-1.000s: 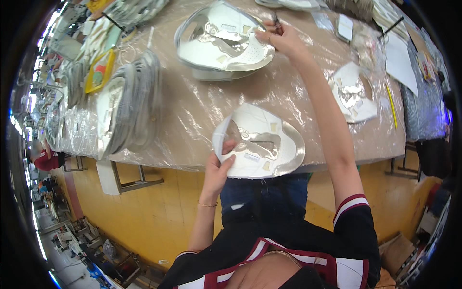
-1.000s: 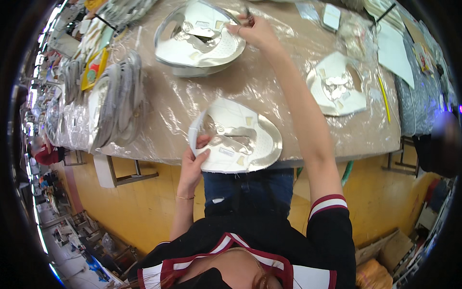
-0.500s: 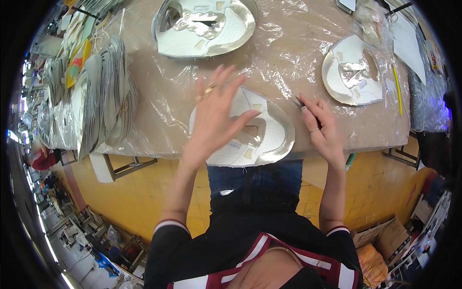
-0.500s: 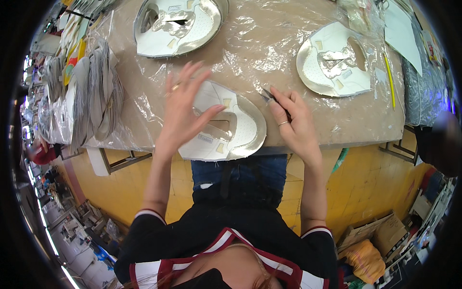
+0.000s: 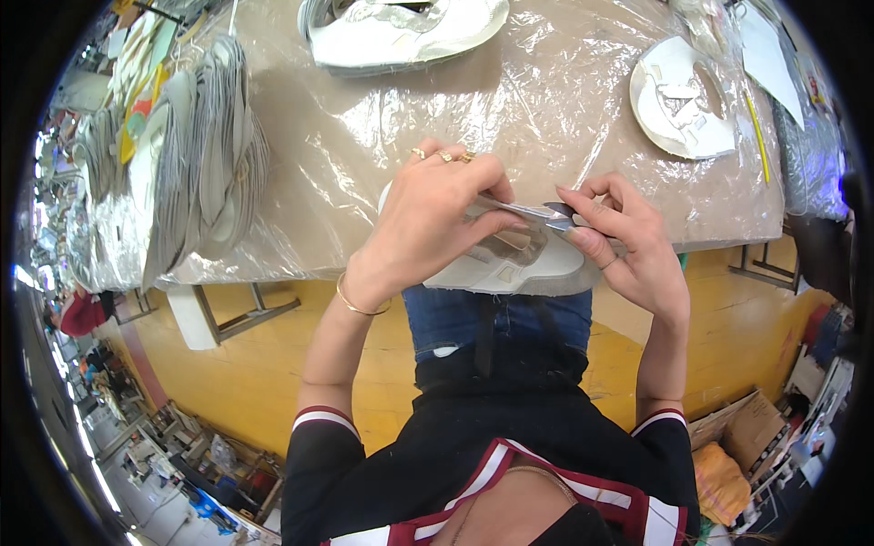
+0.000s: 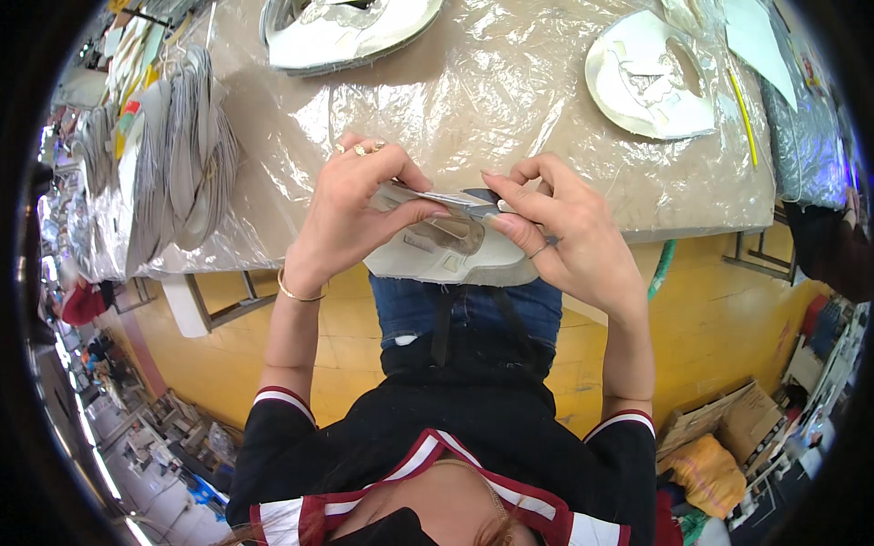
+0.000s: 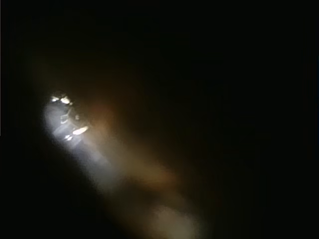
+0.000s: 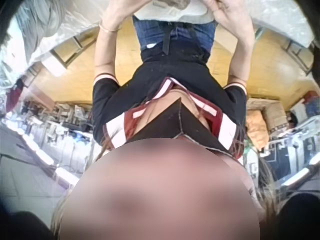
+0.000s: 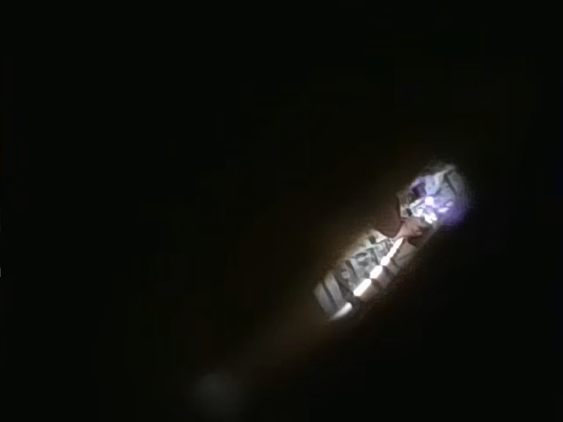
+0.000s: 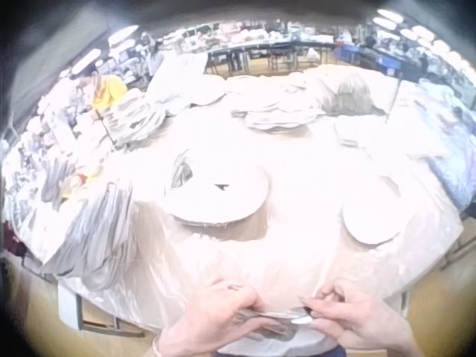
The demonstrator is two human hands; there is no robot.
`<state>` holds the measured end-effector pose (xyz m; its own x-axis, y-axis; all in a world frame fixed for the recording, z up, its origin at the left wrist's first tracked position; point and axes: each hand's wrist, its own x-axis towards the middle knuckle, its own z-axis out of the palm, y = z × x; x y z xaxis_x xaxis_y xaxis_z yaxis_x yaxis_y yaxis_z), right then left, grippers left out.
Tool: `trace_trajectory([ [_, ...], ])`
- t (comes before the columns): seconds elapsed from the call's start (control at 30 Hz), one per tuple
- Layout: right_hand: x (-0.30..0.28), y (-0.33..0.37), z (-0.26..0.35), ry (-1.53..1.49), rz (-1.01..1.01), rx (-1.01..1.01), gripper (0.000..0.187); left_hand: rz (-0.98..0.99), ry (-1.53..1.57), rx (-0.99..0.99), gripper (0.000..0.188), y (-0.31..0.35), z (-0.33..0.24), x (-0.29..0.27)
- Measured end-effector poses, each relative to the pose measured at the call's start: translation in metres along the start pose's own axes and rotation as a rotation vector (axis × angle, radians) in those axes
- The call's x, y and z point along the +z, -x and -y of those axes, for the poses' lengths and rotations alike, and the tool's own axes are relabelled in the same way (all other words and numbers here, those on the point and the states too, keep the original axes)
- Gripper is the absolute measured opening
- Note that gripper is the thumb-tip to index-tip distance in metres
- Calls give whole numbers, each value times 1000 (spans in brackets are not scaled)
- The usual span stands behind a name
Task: The person picks up a stack of white fabric pieces and uses small scissors to trim excess material from the edges. The person works on several pieces one at a time, placing trimmed pieces on the table.
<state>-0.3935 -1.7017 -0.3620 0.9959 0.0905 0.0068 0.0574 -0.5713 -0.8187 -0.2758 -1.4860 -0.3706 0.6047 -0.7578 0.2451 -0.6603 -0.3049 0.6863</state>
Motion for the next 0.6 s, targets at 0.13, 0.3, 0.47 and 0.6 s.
trace_trajectory([
  [0.13, -6, 2, 8, 195, -74, -98, 39, 57, 55, -66, 21, 0, 0, -3],
  [0.3, 2, 9, 2, 519, -206, -304, 40, 177, 123, -63, 20, 2, 3, -5],
  [0.47, 8, 16, -3, 538, -243, -353, 39, 329, 461, -218, 20, 6, 2, -1],
  [0.6, 7, 19, -1, 506, -231, -382, 39, 352, 622, -232, 23, 9, 0, -2],
])
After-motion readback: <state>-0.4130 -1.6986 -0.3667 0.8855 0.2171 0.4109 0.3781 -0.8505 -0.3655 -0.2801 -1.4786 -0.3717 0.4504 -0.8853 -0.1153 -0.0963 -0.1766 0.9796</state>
